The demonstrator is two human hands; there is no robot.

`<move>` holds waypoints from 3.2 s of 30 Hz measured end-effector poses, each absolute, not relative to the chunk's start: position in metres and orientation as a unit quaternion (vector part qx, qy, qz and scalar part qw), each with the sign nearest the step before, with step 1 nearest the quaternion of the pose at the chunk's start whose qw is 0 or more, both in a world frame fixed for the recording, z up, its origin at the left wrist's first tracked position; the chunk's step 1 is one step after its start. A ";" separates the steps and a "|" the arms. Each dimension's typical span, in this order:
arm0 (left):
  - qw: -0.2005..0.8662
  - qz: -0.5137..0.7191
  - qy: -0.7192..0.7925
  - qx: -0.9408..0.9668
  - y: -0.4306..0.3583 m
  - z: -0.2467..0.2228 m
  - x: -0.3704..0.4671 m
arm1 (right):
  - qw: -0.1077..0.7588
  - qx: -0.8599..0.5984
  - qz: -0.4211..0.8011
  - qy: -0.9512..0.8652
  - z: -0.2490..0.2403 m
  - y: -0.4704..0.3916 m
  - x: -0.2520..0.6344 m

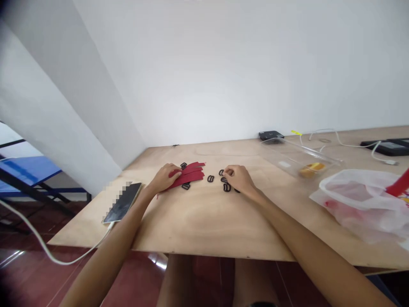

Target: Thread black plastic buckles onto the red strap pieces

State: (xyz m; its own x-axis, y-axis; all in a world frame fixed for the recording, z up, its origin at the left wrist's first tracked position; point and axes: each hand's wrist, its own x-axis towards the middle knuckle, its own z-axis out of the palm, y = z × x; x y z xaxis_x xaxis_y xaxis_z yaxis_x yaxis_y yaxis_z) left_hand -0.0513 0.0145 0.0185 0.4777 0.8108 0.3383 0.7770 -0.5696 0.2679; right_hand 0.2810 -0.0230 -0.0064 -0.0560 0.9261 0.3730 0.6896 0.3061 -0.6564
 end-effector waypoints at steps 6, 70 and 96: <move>0.131 0.191 0.422 0.876 0.006 0.023 -0.045 | 0.387 -0.549 0.090 -0.735 -0.009 -0.018 0.287; 0.262 0.300 0.362 0.843 -0.024 0.021 -0.004 | 0.550 -0.484 0.380 -0.565 -0.001 -0.043 0.239; 0.355 0.271 0.322 0.835 -0.025 0.018 0.001 | 0.473 -0.355 0.569 -0.571 0.016 -0.059 0.230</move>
